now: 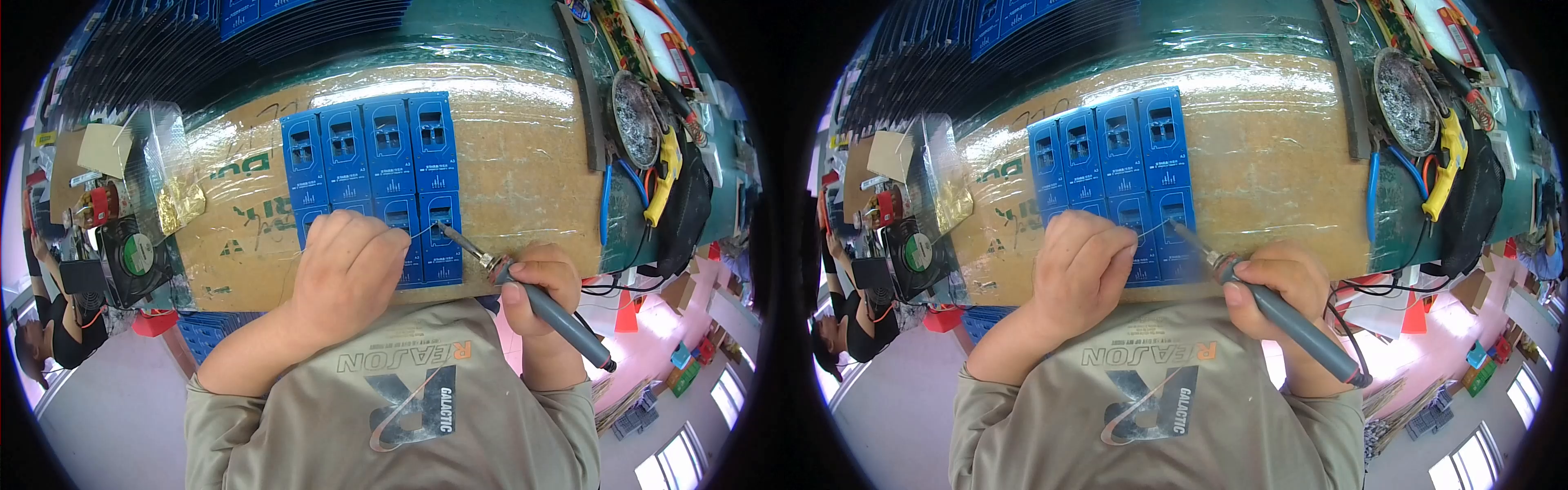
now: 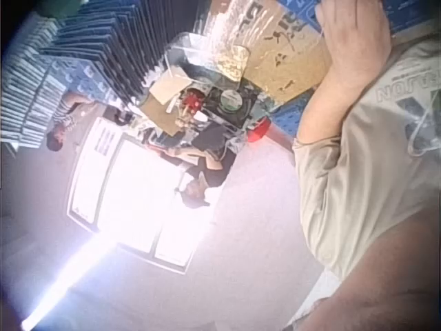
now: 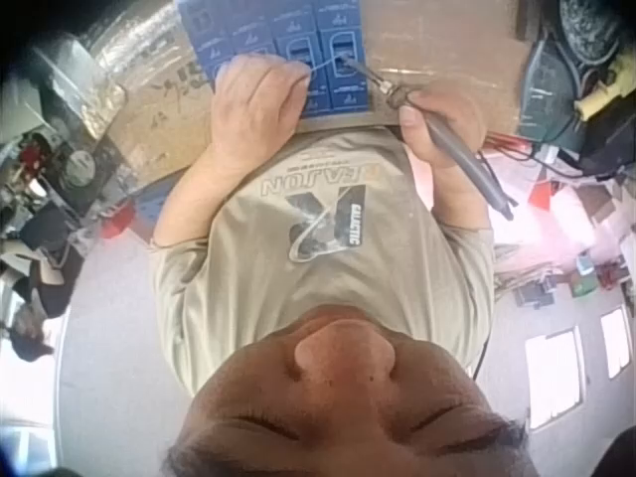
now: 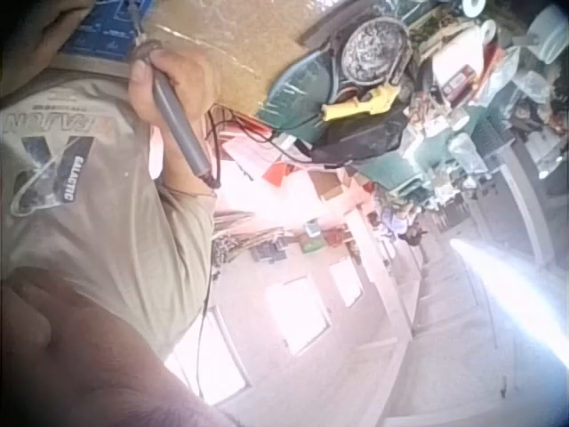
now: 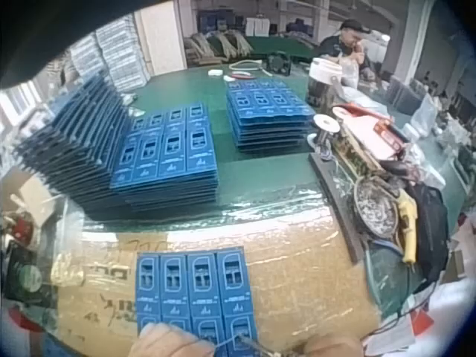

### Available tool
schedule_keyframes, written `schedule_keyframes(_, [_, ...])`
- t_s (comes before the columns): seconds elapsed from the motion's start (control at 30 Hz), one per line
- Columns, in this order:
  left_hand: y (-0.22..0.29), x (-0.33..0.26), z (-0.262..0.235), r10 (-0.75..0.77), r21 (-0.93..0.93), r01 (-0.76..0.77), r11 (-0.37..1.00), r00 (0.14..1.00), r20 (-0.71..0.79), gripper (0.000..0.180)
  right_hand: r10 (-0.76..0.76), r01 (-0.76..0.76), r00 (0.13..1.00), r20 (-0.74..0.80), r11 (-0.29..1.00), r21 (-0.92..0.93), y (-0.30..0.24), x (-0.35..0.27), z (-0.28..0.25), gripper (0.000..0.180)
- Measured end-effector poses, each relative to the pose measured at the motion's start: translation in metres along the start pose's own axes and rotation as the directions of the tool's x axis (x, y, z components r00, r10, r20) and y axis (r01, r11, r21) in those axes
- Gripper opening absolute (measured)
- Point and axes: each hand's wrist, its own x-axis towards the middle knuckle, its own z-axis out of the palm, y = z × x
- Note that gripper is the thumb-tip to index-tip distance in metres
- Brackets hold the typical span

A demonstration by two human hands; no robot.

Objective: The person assembles small metal contacts into blue plastic switch housings, then solders them in place with a soldering iron and soldering wire, using tweezers to manipulate the small components.

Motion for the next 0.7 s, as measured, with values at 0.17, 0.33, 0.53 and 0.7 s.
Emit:
schedule_keyframes(0.17, [0.0005,0.0019,-0.0011,0.0,0.001,0.0,1.0,1.0,0.011,0.025,-0.013,0.013,1.0,0.004,1.0,0.007,-0.0008,0.0038,-0.0006,0.025])
schedule_keyframes(0.33, [0.0011,0.0011,-0.0004,0.004,-0.011,-0.003,1.0,1.0,0.014,0.024,0.003,-0.003,1.0,0.0,1.0,0.029,0.0021,-0.0009,-0.0025,0.025])
schedule_keyframes(0.53, [0.0024,0.0024,0.003,-0.004,0.0,0.004,1.0,1.0,0.021,0.023,-0.005,0.005,1.0,-0.008,1.0,0.007,0.0015,-0.0006,-0.0038,0.026])
schedule_keyframes(0.7, [0.003,0.003,0.0035,-0.002,0.0,0.002,1.0,1.0,0.028,0.023,-0.01,0.01,1.0,0.005,1.0,0.026,0.0026,-0.0012,-0.0036,0.026])
